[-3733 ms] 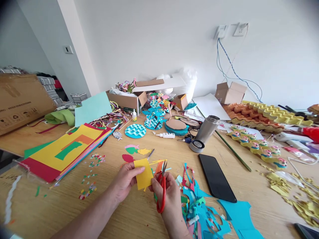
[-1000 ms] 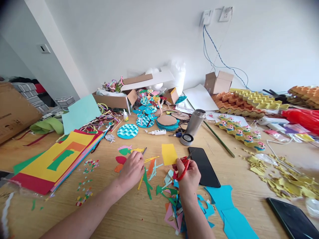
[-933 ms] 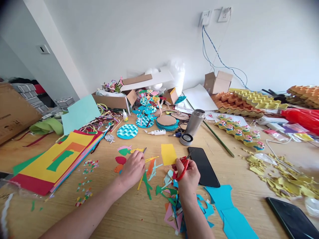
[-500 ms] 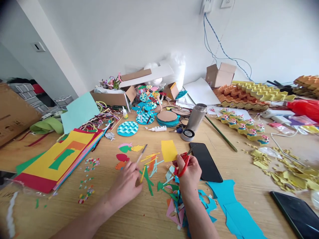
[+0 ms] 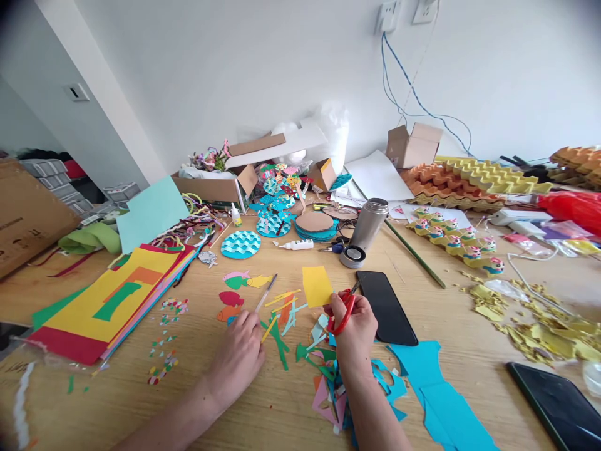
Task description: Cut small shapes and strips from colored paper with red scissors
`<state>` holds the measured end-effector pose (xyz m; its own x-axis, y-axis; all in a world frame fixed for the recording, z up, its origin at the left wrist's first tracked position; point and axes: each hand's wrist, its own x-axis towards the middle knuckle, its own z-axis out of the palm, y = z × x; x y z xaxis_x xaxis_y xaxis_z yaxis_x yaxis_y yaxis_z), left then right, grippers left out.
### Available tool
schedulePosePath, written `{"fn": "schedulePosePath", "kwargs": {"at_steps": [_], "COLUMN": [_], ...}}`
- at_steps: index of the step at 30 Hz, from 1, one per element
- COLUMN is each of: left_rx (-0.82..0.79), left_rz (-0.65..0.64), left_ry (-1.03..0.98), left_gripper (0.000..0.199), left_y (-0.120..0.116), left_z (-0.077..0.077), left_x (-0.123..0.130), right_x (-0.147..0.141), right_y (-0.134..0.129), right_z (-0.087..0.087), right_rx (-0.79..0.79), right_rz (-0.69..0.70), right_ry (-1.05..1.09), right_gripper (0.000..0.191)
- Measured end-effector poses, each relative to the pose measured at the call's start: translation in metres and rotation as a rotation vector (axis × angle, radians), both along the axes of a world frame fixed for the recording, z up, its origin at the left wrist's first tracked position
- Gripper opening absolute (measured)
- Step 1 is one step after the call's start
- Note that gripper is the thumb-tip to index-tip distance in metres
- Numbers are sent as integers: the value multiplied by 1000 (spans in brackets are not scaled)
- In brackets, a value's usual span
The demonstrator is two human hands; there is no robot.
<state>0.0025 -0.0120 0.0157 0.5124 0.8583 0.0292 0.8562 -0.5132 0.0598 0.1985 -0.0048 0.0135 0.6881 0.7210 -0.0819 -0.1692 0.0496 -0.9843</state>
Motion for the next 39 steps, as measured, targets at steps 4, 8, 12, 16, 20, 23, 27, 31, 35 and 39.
{"fn": "schedulePosePath", "kwargs": {"at_steps": [4, 8, 12, 16, 20, 23, 27, 31, 35, 39], "left_rx": [-5, -17, -37, -71, -51, -10, -20, -121, -86, -13], "left_rz": [-3, -3, 4, 32, 52, 40, -7, -22, -20, -44], "left_ry": [-45, -100, -168, -246, -278, -313, -333, -260, -194, -143], "left_gripper": [20, 18, 18, 16, 17, 19, 20, 9, 2, 13], "left_y": [1, 2, 4, 8, 18, 30, 40, 36, 28, 28], "left_z": [1, -3, -10, -10, -3, 6, 12, 6, 1, 2], "left_x": [-2, -5, -8, -10, -9, -5, -1, -3, -3, 5], "right_x": [1, 1, 0, 1, 0, 0, 0, 0, -1, -2], "right_y": [-1, 0, 0, 0, 0, 0, -2, -2, -1, -1], "right_z": [-1, 0, 0, 0, 2, 4, 6, 7, 6, 4], "right_rx": [1, -4, -4, 7, 26, 34, 34, 29, 24, 23], "right_rz": [2, -3, 1, 1, -4, -2, 5, 14, 20, 14], "right_ry": [-3, -8, -7, 3, 16, 20, 35, 48, 50, 47], "right_gripper": [25, 24, 25, 24, 25, 26, 28, 29, 30, 29]}}
